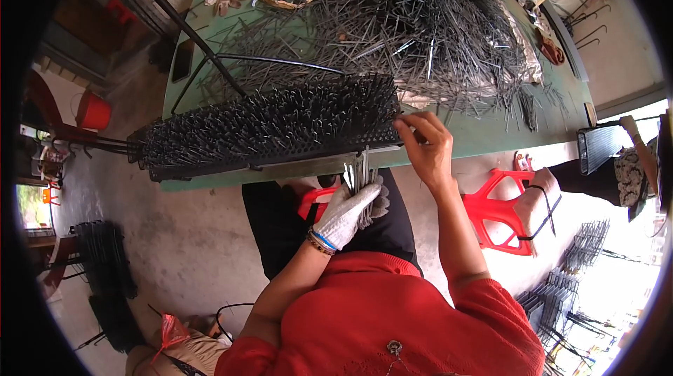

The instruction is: The recorder is assembling industrial metal brushes by inserting wire bristles into a base and using pliers to secure them.

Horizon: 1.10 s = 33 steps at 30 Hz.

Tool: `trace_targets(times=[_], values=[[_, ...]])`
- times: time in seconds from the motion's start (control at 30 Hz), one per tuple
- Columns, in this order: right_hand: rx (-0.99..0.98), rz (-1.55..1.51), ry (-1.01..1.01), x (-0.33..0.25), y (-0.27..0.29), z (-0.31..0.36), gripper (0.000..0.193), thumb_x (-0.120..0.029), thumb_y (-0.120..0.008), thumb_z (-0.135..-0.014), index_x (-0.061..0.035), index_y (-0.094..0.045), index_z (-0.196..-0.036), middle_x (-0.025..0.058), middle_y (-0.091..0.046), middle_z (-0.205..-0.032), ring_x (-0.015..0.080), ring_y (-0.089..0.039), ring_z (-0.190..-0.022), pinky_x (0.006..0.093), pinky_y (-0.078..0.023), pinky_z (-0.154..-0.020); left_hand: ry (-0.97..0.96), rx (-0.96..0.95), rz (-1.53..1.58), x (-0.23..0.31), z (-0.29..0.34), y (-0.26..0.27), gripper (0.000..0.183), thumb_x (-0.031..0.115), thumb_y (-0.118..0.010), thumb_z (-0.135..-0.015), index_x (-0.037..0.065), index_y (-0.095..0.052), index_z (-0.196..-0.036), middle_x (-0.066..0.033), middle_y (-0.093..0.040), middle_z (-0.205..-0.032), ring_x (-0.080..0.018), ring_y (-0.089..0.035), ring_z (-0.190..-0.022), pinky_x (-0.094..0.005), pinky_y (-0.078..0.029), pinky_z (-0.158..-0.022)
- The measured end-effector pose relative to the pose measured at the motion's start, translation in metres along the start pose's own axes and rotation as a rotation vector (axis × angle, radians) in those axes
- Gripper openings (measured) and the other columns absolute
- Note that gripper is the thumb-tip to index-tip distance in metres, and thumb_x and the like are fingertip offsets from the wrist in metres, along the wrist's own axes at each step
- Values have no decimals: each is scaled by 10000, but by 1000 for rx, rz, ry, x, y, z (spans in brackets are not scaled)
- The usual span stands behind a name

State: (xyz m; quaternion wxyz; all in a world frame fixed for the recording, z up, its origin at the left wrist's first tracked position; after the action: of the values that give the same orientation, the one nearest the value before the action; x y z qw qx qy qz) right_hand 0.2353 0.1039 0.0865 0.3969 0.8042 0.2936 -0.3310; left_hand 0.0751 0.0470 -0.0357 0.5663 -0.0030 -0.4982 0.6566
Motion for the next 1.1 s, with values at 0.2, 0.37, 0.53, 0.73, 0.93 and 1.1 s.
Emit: trace_targets(times=[0.2,0.37,0.53,0.73,0.93,1.1], values=[[-461,-179,-368,22,-36,42,238,-200,-718,-842,20,-698,-931,89,-682,-793,89,-568,-620,270,-465,-552,-66,-1,-28,11,2,-10,208,135,-569,-937,26,-581,-1114,-70,-654,-934,-155,-664,-791,-289,-579,-675],[-297,-429,-543,34,-16,32,201,-169,-668,-888,23,-680,-945,36,-679,-763,50,-556,-631,204,-433,-511,-15,24,-35,4,1,-5,214,165,-573,-938,43,-581,-1114,-60,-659,-913,-142,-659,-748,-270,-567,-650],[59,-394,-389,35,21,0,162,-123,-674,-876,9,-677,-969,26,-668,-760,40,-519,-581,197,-413,-507,13,43,-100,-2,-2,-1,212,199,-573,-941,66,-590,-1106,-38,-657,-885,-110,-637,-692,-234,-531,-593],[247,-30,-31,20,29,-16,169,-42,-705,-825,-24,-683,-991,3,-659,-758,39,-525,-588,197,-428,-528,82,10,-162,-5,1,-4,252,227,-580,-939,94,-573,-1153,-44,-668,-902,-62,-603,-589,-170,-432,-449],[239,102,157,6,19,-15,179,-15,-711,-808,-33,-668,-982,55,-680,-801,82,-567,-577,219,-456,-535,108,17,-147,-9,2,-1,278,244,-572,-942,104,-545,-1181,-37,-662,-904,-46,-566,-552,-163,-382,-415],[207,206,266,-1,11,-14,173,-4,-714,-798,-36,-654,-958,66,-683,-814,113,-579,-561,232,-462,-524,122,36,-164,-6,4,-5,219,266,-607,-922,93,-581,-1053,-29,-651,-846,-39,-523,-532,-161,-354,-406]])
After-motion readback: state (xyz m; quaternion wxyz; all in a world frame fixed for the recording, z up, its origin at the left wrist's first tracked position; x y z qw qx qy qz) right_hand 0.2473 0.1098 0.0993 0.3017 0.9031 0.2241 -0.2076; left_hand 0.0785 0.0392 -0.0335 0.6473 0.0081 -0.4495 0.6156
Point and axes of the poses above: each hand's wrist, its own z-axis away from the middle knuckle, its own y-axis out of the back of the hand, x = y × z, the point moved 9 cm from there along -z, towards the middle knuckle
